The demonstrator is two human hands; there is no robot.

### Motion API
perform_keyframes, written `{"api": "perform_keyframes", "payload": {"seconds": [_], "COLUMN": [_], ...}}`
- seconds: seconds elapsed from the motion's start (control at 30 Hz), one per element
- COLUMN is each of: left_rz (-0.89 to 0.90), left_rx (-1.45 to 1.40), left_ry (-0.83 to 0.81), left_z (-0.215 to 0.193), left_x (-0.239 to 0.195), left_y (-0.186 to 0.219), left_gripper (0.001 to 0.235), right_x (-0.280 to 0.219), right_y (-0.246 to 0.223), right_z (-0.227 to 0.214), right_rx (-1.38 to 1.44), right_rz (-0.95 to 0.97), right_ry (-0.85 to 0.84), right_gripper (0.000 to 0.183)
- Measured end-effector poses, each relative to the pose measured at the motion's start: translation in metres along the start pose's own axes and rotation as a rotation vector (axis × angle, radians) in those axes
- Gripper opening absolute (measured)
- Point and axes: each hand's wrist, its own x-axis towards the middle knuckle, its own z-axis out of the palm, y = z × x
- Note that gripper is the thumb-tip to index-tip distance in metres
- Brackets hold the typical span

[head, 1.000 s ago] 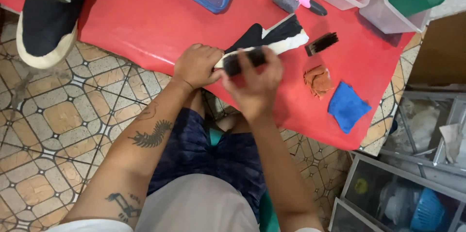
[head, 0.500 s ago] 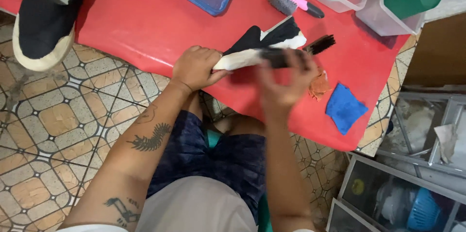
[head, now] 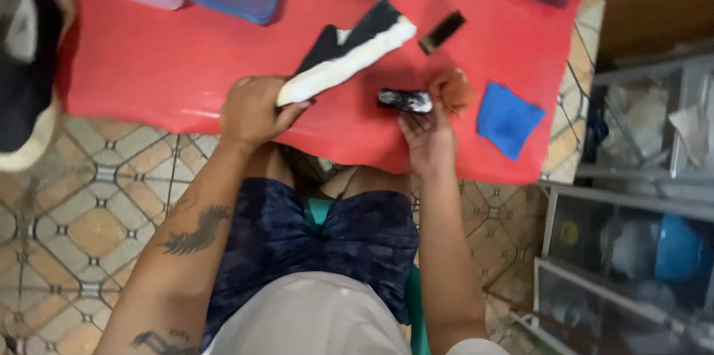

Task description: The person cleans a black and white slip-on shoe using a brush and a cloth. They scrub the white sole and black upper with the brush, then wipe the shoe with a cloth. The person repeats the scrubbing and wiping process on different parts of the shoe.

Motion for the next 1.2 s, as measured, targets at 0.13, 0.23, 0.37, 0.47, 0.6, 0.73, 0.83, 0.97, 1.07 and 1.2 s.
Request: {"api": "perform_keyframes", "payload": {"seconds": [0.13,0.23,0.37,0.47,0.6,0.73,0.83,0.97,1.07,1.2], "left_rz": [-0.007,-0.045,-0.048,-0.035,-0.034,-0.043,-0.099,-0.105,-0.155,-0.165], "left_rx": [0.036,0.05,0.096,0.108,0.095,0.089,0.063,0.09,0.107,0.078], "left_ry": [-0.059,-0.08,-0.038,-0.007,-0.028,-0.037,-0.056,-0.104,-0.164,-0.192], "left_z": [0.004,0.008,0.011,0.005,-0.001,0.0,0.004,0.0,-0.003,-0.009], "left_x": [-0.002,-0.004,-0.01,-0.003,0.0,0.001,0.0,0.003,0.007,0.01], "left_y": [-0.005,-0.007,-0.008,0.001,0.006,0.005,0.0,0.005,0.01,0.011], "left_gripper": [0.05,0.054,0.053,0.054,0.053,0.054,0.055,0.052,0.052,0.049], "right_x": [0.004,0.033,0.082,0.115,0.103,0.102,0.077,0.029,0.052,0.083], "right_y": [-0.015,-0.036,-0.061,-0.067,-0.074,-0.083,-0.093,-0.1,-0.092,-0.063], "right_z": [-0.025,-0.058,-0.067,-0.074,-0.061,-0.051,-0.003,0.085,0.105,0.107], "right_rx": [-0.376,-1.214,-1.479,-1.737,-1.857,-1.788,-1.465,-1.186,-1.239,-1.153], "right_rz": [-0.259,-0.921,-1.141,-0.796,-0.499,-0.479,-0.743,-0.879,-0.835,-0.739], "right_ry": [0.146,0.335,0.396,0.332,0.28,0.25,0.14,0.06,0.035,-0.159], "right_gripper": [0.052,0.025,0.049,0.059,0.04,0.029,0.025,0.021,0.03,0.042]}}
